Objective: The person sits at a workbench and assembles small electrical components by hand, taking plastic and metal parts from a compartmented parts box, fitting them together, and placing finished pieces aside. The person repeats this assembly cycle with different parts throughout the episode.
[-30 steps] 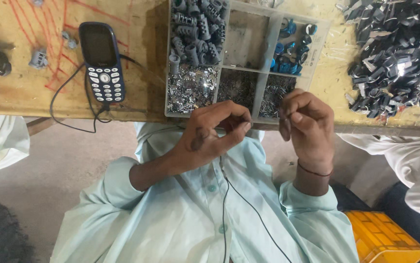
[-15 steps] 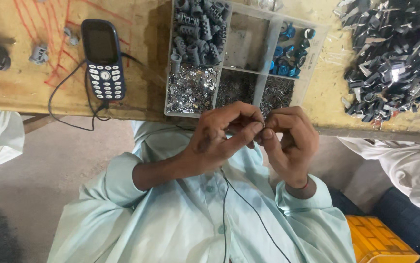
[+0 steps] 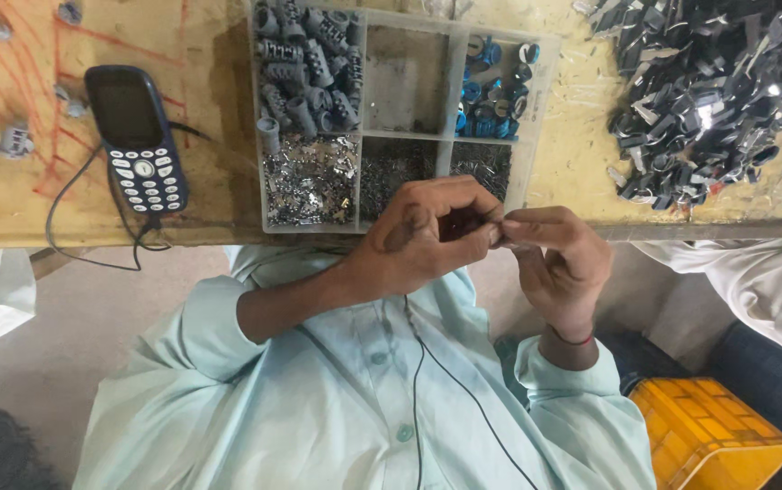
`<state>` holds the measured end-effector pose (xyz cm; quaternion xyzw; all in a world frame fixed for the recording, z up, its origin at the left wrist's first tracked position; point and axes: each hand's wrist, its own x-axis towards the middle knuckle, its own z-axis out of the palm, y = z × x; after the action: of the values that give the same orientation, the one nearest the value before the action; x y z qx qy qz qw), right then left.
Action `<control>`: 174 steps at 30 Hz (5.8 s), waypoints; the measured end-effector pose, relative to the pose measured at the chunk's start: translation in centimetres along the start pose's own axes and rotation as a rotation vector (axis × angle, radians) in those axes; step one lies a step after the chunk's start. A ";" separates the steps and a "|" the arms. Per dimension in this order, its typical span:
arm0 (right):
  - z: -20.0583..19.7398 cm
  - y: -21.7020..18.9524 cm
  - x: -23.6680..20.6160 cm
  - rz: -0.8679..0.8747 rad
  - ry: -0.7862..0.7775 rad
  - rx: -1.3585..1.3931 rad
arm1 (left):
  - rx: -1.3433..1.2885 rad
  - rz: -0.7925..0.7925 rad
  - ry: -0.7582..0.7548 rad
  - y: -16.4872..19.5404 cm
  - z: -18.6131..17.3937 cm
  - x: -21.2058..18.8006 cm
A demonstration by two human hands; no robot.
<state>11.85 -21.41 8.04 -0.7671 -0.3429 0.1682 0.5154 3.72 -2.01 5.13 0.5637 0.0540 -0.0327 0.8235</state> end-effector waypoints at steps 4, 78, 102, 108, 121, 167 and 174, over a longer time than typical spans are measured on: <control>0.1 -1.8 2.1 0.384 -0.006 0.516 | -0.342 -0.121 -0.101 0.0 -0.9 -1.2; 2.0 1.9 11.4 -0.200 -0.114 -0.701 | 0.153 0.508 0.236 1.4 -4.4 -6.2; 1.9 -6.8 4.5 -0.113 -0.320 -0.188 | 0.584 0.616 0.240 2.5 -4.1 -6.7; 1.7 -6.6 3.8 -0.045 -0.188 -0.182 | 0.383 0.587 0.148 3.7 -4.4 -6.7; 1.0 -6.5 2.9 0.048 -0.285 0.220 | 0.207 0.529 0.081 3.3 -4.2 -7.3; 2.0 -5.3 1.9 0.335 -0.226 0.477 | -0.021 0.365 0.155 2.1 -4.5 -7.8; 2.5 -6.1 3.3 -0.034 -0.339 0.165 | 0.115 0.416 0.144 2.8 -4.8 -7.9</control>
<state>10.51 -15.98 12.86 -0.6771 -0.4229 0.3138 0.5141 -4.06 3.45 7.03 0.6095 -0.0068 0.1750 0.7732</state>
